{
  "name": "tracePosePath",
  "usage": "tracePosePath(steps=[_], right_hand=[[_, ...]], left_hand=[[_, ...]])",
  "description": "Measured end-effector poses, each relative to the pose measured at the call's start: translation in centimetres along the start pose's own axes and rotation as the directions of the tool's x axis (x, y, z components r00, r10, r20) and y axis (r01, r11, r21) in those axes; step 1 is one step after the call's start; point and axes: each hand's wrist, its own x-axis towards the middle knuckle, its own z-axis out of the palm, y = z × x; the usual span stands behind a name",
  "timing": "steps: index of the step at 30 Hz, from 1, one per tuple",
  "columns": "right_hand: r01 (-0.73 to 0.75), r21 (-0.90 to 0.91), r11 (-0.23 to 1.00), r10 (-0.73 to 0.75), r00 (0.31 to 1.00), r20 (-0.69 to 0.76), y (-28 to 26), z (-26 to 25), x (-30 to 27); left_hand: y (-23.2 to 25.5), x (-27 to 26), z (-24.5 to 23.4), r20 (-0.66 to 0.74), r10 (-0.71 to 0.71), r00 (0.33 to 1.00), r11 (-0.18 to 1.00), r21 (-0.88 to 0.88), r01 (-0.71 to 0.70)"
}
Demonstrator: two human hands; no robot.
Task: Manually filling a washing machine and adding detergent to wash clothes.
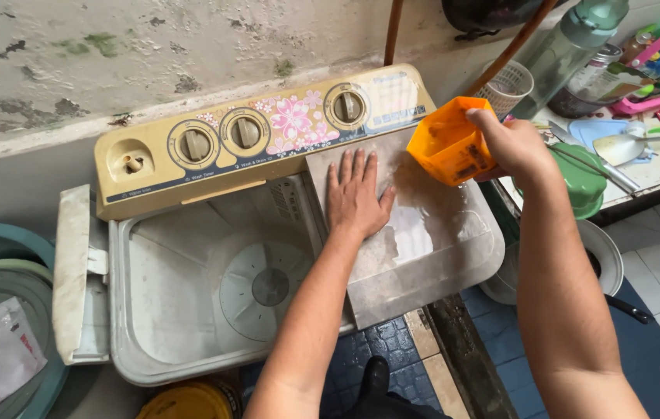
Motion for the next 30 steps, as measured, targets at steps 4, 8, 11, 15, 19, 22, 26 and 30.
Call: tracePosePath(steps=[4,8,11,15,19,22,26,30], right_hand=[[0.001,-0.005,1.000,-0.001,1.000,0.027,0.3,1.1,-1.5],[-0.021,0.025,0.999,0.019,0.997,0.070,0.1,2.1,-2.8],[-0.059,0.016,0.998,0.057,0.995,0.085,-0.7,2.7,-3.8],[-0.059,-0.026,0.998,0.061,0.993,0.104,-0.8,3.9,-4.2],[-0.009,0.010,1.000,0.008,0.989,0.149,-1.8,5.3,-3.6],[0.011,-0.028,1.000,-0.006,0.982,0.188,-3.7,7.0,-3.2],[0.063,-0.042,0.997,-0.053,0.976,0.212,-6.9,9.8,-2.0],[0.141,-0.027,0.990,-0.132,0.968,0.214,-10.0,12.4,-1.1]], left_hand=[[-1.7,-1.4,-0.3,-0.008,-0.070,0.997,0.997,0.028,0.070],[-2.8,-3.6,-2.2,-0.044,-0.210,0.977,0.977,0.025,0.211],[-3.4,-4.6,-2.4,-0.040,-0.257,0.966,0.966,0.010,0.257],[-4.0,-5.3,-1.4,-0.060,-0.249,0.967,0.968,-0.013,0.249],[-3.8,-5.0,-2.8,-0.041,-0.235,0.971,0.972,0.005,0.235],[-4.6,-3.9,-3.3,-0.011,-0.207,0.978,0.976,0.064,0.207],[-6.5,-1.8,-3.7,-0.021,-0.205,0.978,0.972,0.113,0.206],[-8.8,0.3,-4.0,-0.055,-0.219,0.974,0.965,0.139,0.224]])
